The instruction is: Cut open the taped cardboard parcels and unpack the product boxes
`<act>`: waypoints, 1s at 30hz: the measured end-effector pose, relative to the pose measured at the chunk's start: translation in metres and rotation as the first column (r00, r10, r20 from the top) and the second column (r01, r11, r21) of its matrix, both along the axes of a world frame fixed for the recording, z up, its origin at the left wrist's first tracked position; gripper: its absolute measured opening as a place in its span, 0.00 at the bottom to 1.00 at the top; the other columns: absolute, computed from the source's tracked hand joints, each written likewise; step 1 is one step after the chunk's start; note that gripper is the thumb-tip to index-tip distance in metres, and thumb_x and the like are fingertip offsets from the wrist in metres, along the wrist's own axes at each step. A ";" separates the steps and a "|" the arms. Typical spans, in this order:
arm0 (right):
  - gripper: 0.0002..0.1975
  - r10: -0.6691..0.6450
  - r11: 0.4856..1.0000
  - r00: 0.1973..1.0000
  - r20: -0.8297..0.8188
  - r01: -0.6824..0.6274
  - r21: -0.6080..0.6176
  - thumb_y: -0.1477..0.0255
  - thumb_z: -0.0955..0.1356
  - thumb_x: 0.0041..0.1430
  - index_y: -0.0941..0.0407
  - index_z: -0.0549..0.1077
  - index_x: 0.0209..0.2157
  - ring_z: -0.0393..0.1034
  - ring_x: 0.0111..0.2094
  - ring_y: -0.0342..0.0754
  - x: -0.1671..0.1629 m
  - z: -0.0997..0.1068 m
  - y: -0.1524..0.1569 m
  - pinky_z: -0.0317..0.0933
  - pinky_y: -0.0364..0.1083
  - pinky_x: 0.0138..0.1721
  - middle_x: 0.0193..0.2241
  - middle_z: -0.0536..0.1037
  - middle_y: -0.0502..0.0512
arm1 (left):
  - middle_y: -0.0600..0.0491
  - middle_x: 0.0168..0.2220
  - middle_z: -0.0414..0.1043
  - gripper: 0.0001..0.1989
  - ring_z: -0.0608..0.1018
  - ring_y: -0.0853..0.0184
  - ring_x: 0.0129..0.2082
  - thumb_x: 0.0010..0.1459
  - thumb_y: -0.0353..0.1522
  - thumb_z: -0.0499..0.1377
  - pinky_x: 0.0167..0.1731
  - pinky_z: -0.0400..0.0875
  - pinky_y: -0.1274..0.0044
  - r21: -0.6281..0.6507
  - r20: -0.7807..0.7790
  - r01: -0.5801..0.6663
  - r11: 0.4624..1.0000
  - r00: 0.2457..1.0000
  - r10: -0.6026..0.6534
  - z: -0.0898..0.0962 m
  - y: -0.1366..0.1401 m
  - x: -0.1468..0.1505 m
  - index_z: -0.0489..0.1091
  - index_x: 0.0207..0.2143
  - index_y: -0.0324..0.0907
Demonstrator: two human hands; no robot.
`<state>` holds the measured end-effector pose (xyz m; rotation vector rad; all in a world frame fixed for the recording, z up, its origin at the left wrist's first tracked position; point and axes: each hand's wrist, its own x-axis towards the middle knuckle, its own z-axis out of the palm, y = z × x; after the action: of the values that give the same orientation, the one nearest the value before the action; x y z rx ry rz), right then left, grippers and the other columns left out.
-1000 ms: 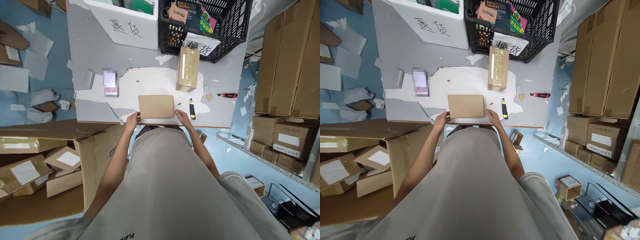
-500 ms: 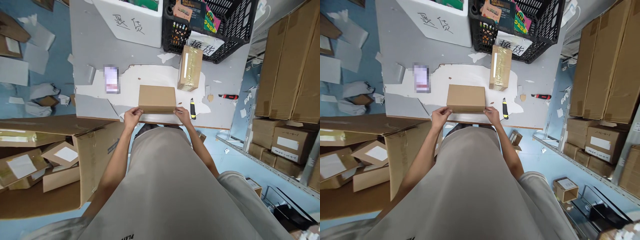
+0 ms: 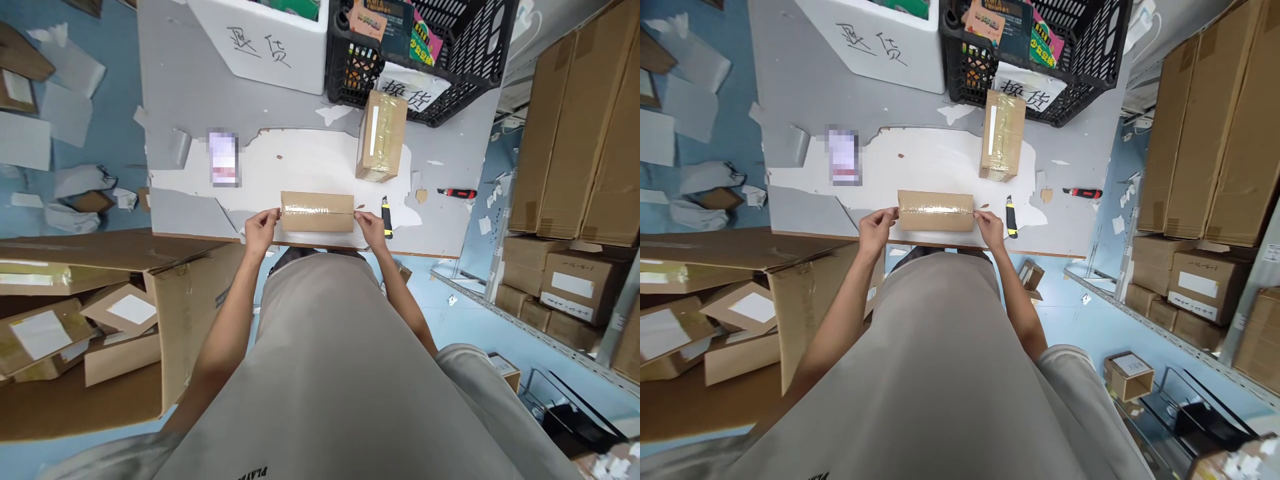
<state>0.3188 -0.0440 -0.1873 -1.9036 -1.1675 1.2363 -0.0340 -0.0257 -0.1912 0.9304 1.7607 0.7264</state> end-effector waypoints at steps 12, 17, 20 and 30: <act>0.26 0.140 0.966 0.985 0.099 -0.114 -0.233 0.73 0.73 0.60 0.55 0.88 0.59 0.86 0.50 0.57 -0.005 -0.031 -0.034 0.79 0.59 0.63 0.54 0.91 0.61 | 0.39 0.62 0.86 0.39 0.88 0.49 0.55 0.48 0.29 0.63 0.61 0.83 0.60 -0.218 -0.049 0.190 0.957 0.978 -0.205 -0.041 -0.020 -0.007 0.82 0.65 0.37; 0.25 0.137 0.967 0.988 0.066 -0.118 -0.227 0.69 0.77 0.59 0.53 0.87 0.58 0.85 0.53 0.60 -0.014 -0.031 -0.035 0.80 0.61 0.63 0.59 0.89 0.62 | 0.41 0.61 0.87 0.31 0.87 0.47 0.60 0.46 0.31 0.66 0.66 0.81 0.58 -0.159 0.024 0.220 0.962 0.975 -0.220 -0.038 -0.019 -0.001 0.86 0.55 0.40; 0.18 0.110 0.978 0.994 0.020 -0.105 -0.179 0.63 0.78 0.62 0.52 0.89 0.53 0.82 0.58 0.60 -0.013 -0.027 -0.032 0.81 0.58 0.64 0.63 0.86 0.63 | 0.44 0.63 0.86 0.26 0.83 0.45 0.66 0.45 0.32 0.67 0.67 0.81 0.60 -0.102 0.074 0.213 0.972 0.976 -0.206 -0.031 -0.015 0.001 0.89 0.49 0.43; 0.23 0.072 0.996 0.997 0.006 -0.072 -0.043 0.51 0.74 0.71 0.52 0.90 0.52 0.82 0.61 0.60 -0.002 -0.018 -0.012 0.80 0.59 0.67 0.57 0.89 0.62 | 0.43 0.50 0.91 0.25 0.89 0.47 0.56 0.60 0.49 0.68 0.66 0.79 0.61 -0.055 -0.015 0.186 0.981 0.982 -0.187 -0.019 0.004 0.000 0.90 0.46 0.38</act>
<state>0.3173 -0.0557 -0.2056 -1.9140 -1.2324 1.3032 -0.0339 -0.0221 -0.2103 1.0535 1.6754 0.5475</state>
